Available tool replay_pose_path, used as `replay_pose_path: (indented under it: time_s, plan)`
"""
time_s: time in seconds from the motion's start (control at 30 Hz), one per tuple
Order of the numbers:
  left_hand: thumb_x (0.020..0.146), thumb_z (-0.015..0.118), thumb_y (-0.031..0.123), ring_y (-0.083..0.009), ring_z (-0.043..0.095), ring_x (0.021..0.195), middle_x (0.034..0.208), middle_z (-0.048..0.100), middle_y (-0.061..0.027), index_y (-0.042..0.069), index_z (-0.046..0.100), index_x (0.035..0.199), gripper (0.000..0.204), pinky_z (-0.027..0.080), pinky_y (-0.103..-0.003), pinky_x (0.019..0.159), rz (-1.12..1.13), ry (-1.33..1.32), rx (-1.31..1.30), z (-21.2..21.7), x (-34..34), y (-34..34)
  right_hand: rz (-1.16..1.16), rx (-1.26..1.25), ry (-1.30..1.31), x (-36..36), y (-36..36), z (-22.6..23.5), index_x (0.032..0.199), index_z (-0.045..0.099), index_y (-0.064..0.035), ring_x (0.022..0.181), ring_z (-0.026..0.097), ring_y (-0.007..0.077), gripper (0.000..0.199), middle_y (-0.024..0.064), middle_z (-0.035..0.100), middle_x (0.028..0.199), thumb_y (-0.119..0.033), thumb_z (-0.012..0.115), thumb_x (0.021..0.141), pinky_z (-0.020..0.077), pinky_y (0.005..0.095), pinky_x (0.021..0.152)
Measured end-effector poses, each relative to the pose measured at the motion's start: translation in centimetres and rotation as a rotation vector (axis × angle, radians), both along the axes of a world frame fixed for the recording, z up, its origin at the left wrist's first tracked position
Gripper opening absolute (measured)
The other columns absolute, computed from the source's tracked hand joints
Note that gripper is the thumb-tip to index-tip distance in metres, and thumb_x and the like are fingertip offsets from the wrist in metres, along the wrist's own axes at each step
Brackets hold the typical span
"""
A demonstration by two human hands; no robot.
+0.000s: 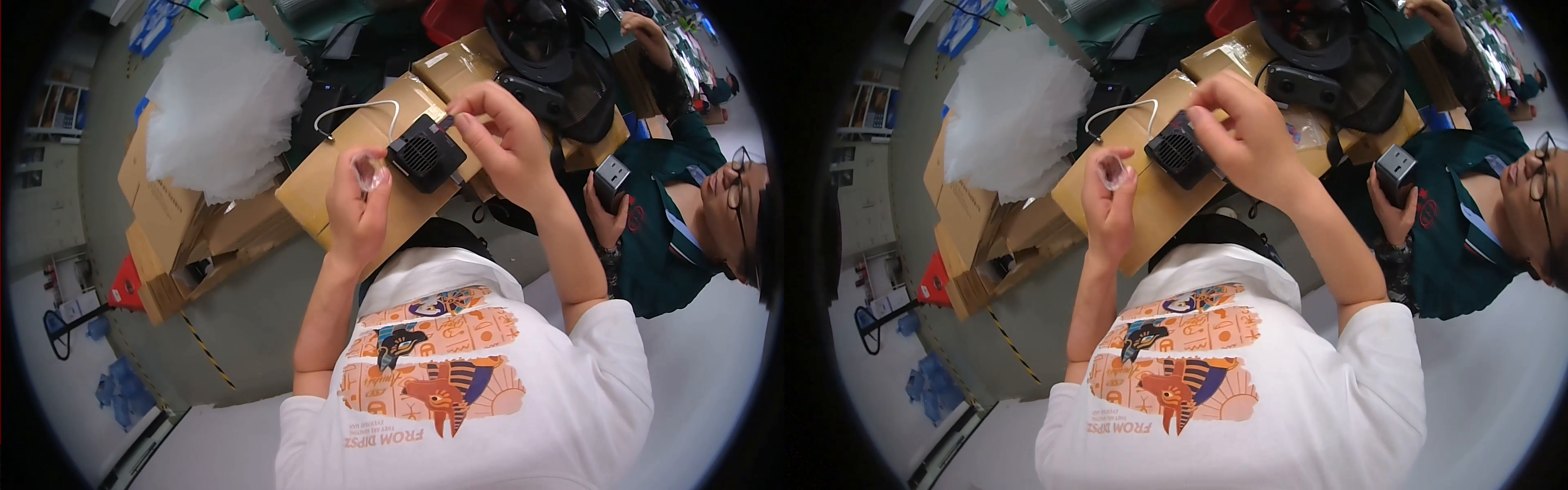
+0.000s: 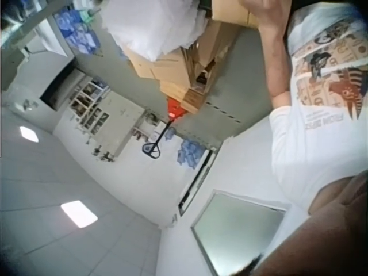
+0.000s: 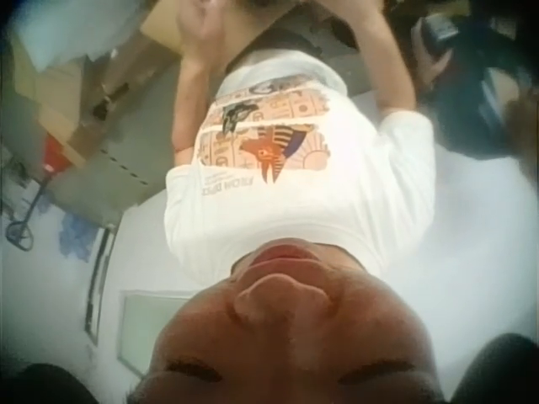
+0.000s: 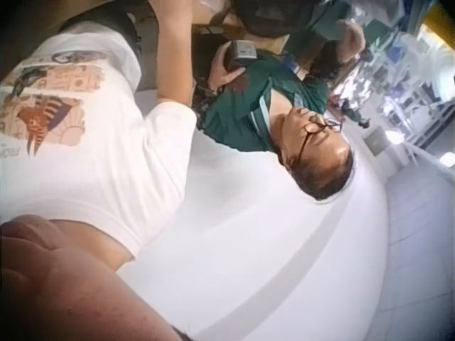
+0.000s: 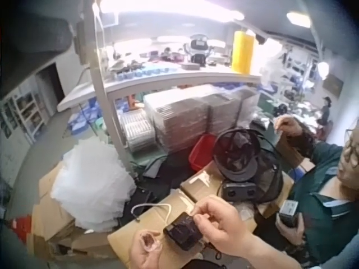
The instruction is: Retrieving SD cards from a locker and inserting them into an electronic device.
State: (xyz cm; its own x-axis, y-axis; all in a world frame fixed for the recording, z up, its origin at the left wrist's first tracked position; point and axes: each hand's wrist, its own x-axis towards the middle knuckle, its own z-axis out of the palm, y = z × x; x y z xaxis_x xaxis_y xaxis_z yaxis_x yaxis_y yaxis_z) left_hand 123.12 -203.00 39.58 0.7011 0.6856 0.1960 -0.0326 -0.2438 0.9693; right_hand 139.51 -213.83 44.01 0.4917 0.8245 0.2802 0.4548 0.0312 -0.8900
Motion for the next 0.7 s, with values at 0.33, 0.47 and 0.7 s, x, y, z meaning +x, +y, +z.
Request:
replay_pose_path:
  time_s: [0.33, 0.47, 0.7]
  plan:
    - [0.07, 0.069, 0.008, -0.0303, 0.046, 0.063, 0.073, 0.044, -0.0112, 0.004, 0.044, 0.087, 0.03, 0.039, -0.038, 0.054, -0.23, 0.058, 0.651, -2.3, -0.1, -2.0, -0.22, -0.014, 0.815, -2.3, -3.3, -6.2, 0.099, 0.055, -0.0025, 0.086, 0.051, 0.0055, 0.017, 0.0018, 0.057, 0.096, -0.016, 0.047, 0.091, 0.0407, 0.021, 0.078]
    - [0.065, 0.062, -0.001, -0.0299, 0.049, 0.068, 0.076, 0.046, -0.0119, 0.004, 0.049, 0.101, 0.039, 0.041, -0.039, 0.058, -0.368, 0.127, 0.759, -2.3, 0.7, -1.8, -0.25, -0.059, 0.83, -2.1, -3.0, -6.2, 0.096, 0.056, -0.0023, 0.078, 0.053, 0.0051, 0.017, 0.0017, 0.059, 0.091, -0.016, 0.047, 0.091, 0.0435, 0.0208, 0.071]
    - [0.064, 0.056, -0.006, -0.0298, 0.05, 0.07, 0.077, 0.046, -0.0123, 0.004, 0.05, 0.105, 0.042, 0.043, -0.039, 0.06, -0.456, 0.195, 0.757, -2.0, 0.3, -1.1, -0.271, -0.133, 0.746, -2.1, -3.5, -6.9, 0.094, 0.055, -0.0033, 0.079, 0.056, 0.0065, 0.016, 0.003, 0.062, 0.092, -0.018, 0.049, 0.09, 0.0447, 0.0209, 0.068]
